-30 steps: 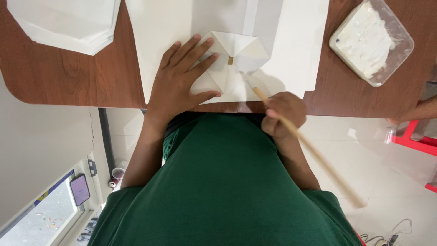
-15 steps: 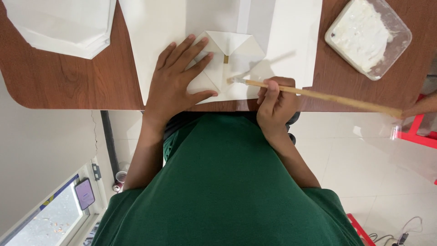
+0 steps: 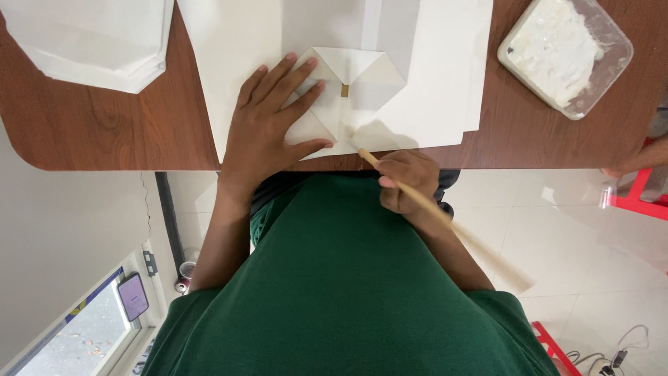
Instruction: The person folds a white sheet of paper over a brown cardboard template to form an envelope shape. They use a brush to apply white glue from a container onto the paper flaps and press them down to secure the folds.
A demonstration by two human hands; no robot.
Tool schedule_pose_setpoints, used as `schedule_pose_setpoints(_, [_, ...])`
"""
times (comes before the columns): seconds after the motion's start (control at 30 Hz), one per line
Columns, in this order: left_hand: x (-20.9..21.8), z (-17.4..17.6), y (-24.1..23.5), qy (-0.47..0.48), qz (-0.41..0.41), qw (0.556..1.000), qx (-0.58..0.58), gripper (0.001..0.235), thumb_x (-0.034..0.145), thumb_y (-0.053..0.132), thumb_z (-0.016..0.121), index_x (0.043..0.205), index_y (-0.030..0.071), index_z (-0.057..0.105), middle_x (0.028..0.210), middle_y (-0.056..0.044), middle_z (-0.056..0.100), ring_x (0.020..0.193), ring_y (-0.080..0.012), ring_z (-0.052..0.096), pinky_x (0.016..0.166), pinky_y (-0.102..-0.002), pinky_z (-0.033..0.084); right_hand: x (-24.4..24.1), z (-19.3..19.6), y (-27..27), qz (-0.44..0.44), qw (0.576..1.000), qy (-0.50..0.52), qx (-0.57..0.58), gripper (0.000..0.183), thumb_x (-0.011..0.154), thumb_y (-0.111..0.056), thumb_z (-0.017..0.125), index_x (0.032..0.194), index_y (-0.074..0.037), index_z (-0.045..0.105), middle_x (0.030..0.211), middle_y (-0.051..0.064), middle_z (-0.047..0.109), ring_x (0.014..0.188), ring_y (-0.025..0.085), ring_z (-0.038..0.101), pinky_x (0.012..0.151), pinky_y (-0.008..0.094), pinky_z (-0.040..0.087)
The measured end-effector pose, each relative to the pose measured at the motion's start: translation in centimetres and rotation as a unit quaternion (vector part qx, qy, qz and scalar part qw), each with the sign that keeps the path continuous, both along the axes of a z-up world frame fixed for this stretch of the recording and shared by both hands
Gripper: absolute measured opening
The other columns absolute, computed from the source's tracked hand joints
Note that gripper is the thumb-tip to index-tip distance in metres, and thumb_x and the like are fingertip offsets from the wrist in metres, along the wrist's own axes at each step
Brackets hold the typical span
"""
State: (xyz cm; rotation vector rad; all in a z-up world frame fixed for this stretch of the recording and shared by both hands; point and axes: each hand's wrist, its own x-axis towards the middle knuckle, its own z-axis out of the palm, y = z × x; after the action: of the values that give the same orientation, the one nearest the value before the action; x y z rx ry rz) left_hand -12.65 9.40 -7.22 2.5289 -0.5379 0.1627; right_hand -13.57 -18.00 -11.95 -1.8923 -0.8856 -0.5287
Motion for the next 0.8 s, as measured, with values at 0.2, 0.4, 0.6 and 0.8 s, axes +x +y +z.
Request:
schedule_pose_setpoints(0.2, [0.1,0.4,-0.1,0.000,0.004,1.000,-0.007,0.068,0.100,0.054,0.080,0.147,0.008,0.062,0.162,-0.012,0.044,0.152,-0.0331,0.037,0.125,-0.051,0.028,0.4,-0.4,0.0,-0.123,0.987,-0.093,0.042,0.038,0.112,-0.025,0.045,0.087,-0.002,0.061,0.062,0.009,0.058,0.045,0.022,0.055,0.039,0.033,0.045])
schedule_pose_setpoints(0.4, [0.2,0.4,-0.2,-0.012,0.004,1.000,-0.002,0.068,0.101,0.057,0.077,0.146,0.007,0.063,0.160,-0.013,0.046,0.151,-0.0338,0.040,0.124,-0.051,0.030,0.3,0.6,0.8,-0.035,0.999,0.013,0.010,0.050,0.111,-0.032,0.043,0.078,-0.002,0.064,0.060,0.006,0.058,0.044,0.019,0.052,0.039,0.030,0.038])
schedule_pose_setpoints(0.6, [0.2,0.1,-0.1,-0.017,0.003,1.000,0.007,0.069,0.102,0.057,0.077,0.147,0.009,0.062,0.160,-0.012,0.046,0.151,-0.0333,0.040,0.124,-0.049,0.029,0.1,0.2,0.1,-0.060,0.998,0.006,0.002,0.049,0.111,-0.038,0.041,0.083,-0.004,0.061,0.064,0.009,0.061,0.050,0.022,0.058,0.044,0.033,0.046])
schedule_pose_setpoints(0.8, [0.1,0.0,0.0,-0.010,0.001,1.000,-0.002,0.069,0.102,0.057,0.078,0.148,0.009,0.061,0.161,-0.012,0.045,0.152,-0.0333,0.039,0.125,-0.050,0.029,1.1,1.5,0.8,0.008,1.000,-0.011,-0.003,0.038,0.111,-0.032,0.044,0.091,-0.008,0.065,0.064,0.006,0.061,0.048,0.018,0.057,0.043,0.029,0.040])
